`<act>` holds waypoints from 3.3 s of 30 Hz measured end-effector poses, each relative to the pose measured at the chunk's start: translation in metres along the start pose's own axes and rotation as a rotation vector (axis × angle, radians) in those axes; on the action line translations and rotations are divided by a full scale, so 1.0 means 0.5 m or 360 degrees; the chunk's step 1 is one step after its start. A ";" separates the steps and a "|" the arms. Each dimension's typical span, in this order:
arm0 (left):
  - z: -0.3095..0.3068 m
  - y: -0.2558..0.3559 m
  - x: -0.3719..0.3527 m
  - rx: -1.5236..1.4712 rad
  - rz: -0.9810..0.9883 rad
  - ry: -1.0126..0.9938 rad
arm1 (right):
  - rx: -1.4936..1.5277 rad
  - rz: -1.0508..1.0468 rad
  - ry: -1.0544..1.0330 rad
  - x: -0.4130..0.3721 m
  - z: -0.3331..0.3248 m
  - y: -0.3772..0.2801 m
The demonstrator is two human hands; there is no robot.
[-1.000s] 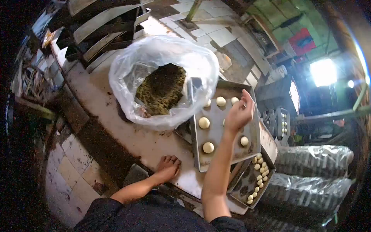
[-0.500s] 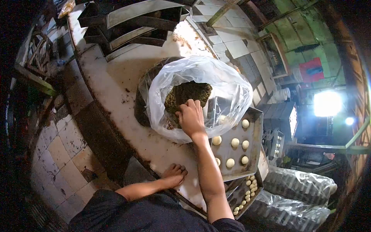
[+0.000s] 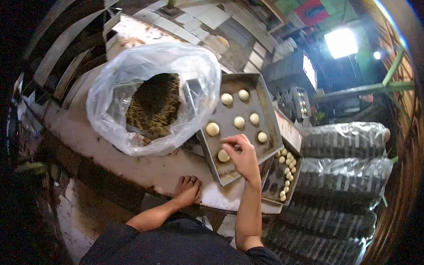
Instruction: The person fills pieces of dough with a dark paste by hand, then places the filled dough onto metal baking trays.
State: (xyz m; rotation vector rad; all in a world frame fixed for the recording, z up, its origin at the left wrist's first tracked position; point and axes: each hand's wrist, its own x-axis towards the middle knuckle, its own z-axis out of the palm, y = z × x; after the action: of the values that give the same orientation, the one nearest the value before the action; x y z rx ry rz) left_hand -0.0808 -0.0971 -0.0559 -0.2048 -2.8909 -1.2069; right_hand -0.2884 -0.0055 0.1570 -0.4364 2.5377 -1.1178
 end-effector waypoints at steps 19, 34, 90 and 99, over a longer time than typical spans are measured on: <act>0.035 0.023 -0.003 0.0427 0.0143 0.0254 | -0.1033 -0.0224 0.0436 -0.148 -0.025 0.233; 0.304 0.239 -0.289 -0.0322 0.0134 -0.0044 | 0.0201 0.1204 0.1049 -1.593 0.148 0.618; 2.151 1.576 -2.406 0.1389 0.1220 -0.4175 | 0.1212 0.1070 0.4278 -4.020 0.938 0.865; 2.246 1.736 -2.807 0.0134 0.0763 -0.4664 | 0.0118 0.1616 0.4284 -4.522 0.897 0.425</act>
State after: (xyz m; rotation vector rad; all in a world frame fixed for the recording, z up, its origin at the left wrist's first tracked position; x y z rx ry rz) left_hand 1.4700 1.1347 -0.3057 1.1230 0.1690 -0.1214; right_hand 1.8978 0.7539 0.1108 -1.4916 -0.7121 0.3578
